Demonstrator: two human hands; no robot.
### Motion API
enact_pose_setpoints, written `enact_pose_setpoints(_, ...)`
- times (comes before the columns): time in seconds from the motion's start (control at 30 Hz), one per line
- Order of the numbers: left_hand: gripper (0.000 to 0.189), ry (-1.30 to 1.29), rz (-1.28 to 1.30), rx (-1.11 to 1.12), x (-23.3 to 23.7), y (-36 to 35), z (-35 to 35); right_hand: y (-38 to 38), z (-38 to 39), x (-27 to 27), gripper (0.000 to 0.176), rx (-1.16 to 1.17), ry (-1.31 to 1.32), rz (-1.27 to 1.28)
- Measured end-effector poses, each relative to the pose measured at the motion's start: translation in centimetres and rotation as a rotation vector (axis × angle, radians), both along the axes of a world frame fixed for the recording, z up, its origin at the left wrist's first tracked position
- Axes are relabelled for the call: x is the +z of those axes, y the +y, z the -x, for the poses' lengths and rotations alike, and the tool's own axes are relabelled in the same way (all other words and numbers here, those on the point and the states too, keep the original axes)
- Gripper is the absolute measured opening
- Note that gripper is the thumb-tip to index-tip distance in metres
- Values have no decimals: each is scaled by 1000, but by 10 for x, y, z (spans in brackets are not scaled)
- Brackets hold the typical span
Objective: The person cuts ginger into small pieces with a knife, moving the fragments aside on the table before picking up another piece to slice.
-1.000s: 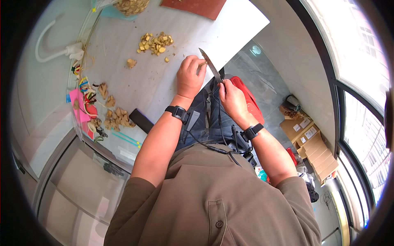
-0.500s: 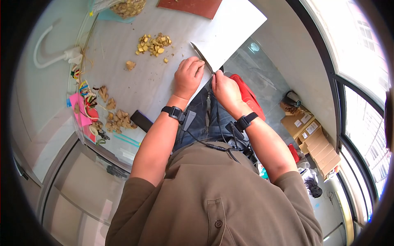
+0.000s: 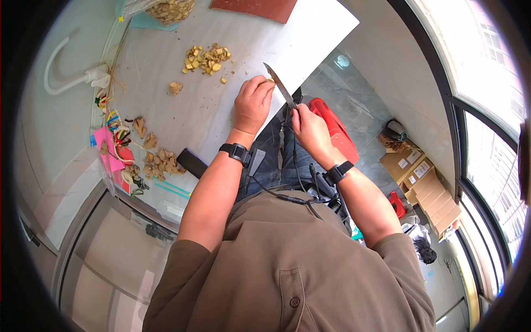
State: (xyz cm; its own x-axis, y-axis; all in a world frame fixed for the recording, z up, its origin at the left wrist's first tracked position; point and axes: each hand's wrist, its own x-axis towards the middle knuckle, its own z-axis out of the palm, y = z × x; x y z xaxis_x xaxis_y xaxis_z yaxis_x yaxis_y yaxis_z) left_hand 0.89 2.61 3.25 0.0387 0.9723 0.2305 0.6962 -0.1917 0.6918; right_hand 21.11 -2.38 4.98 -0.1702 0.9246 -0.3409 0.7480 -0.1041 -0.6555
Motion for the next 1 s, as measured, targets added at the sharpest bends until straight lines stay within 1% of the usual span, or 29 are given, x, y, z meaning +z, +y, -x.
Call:
enact_pose_setpoints(0.2, 18, 12, -35, -26, 0, 2, 1, -1, -4, 9, 27, 27, -38, 8)
enact_pose_setpoints(0.3, 18, 30, -39, -44, -2, 4, 3, 4, -3, 15, 23, 68, -89, 52)
enact_pose_setpoints(0.47, 18, 19, -37, -114, -1, 6, 10, 17, 6, 6, 26, 122, -100, -18)
enact_pose_setpoints(0.6, 19, 9, -22, -169, 3, 6, 18, 19, 11, -3, 26, 103, -95, -6)
enact_pose_setpoints(0.73, 22, 24, -24, -157, 2, 3, 19, 13, 13, -9, 26, 50, -63, -5)
enact_pose_setpoints(1.0, 26, 32, -43, -154, 2, 5, 18, -2, 1, -3, 26, 12, -30, -14)
